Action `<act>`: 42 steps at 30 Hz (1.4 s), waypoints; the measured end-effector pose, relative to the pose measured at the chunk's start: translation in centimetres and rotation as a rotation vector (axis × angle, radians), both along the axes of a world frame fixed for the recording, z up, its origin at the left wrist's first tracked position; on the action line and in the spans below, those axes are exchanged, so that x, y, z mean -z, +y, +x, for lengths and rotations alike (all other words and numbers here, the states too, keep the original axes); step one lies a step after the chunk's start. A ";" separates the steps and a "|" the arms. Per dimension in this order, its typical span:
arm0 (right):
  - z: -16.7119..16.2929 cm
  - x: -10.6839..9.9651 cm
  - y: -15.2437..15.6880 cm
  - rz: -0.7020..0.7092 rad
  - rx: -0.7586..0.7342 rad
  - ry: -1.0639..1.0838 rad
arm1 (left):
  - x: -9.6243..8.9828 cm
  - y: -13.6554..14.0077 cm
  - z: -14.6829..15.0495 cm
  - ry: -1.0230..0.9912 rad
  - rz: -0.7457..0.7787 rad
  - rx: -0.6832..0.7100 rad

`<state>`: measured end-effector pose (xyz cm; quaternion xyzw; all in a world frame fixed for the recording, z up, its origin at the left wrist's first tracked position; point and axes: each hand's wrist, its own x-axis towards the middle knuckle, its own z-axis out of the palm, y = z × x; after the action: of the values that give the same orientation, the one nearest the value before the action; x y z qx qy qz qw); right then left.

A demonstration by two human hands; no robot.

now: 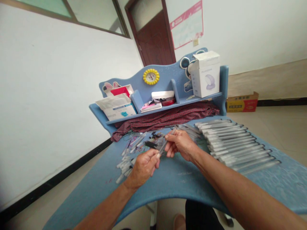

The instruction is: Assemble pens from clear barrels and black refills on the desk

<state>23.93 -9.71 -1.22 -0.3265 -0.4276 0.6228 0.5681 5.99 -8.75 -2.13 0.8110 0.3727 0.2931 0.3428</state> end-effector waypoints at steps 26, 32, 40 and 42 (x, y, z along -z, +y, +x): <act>-0.9 0.1 1.5 0.033 0.169 -0.386 | 0.0 2.3 0.2 0.103 0.353 -0.103; -0.4 -0.6 0.9 0.131 0.502 -0.955 | 0.0 2.7 -0.2 0.119 0.424 -0.152; -2.3 -2.3 -1.1 0.474 0.372 -1.940 | -0.8 2.3 -0.6 0.090 0.442 -0.083; -1.8 -3.2 -1.0 0.402 0.345 -2.042 | -1.2 2.2 -0.7 0.052 0.404 -0.069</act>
<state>22.10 -10.68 1.97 -0.6520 -0.7462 -0.1191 0.0631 5.25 -6.53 -0.93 0.8573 0.3424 0.3525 0.1533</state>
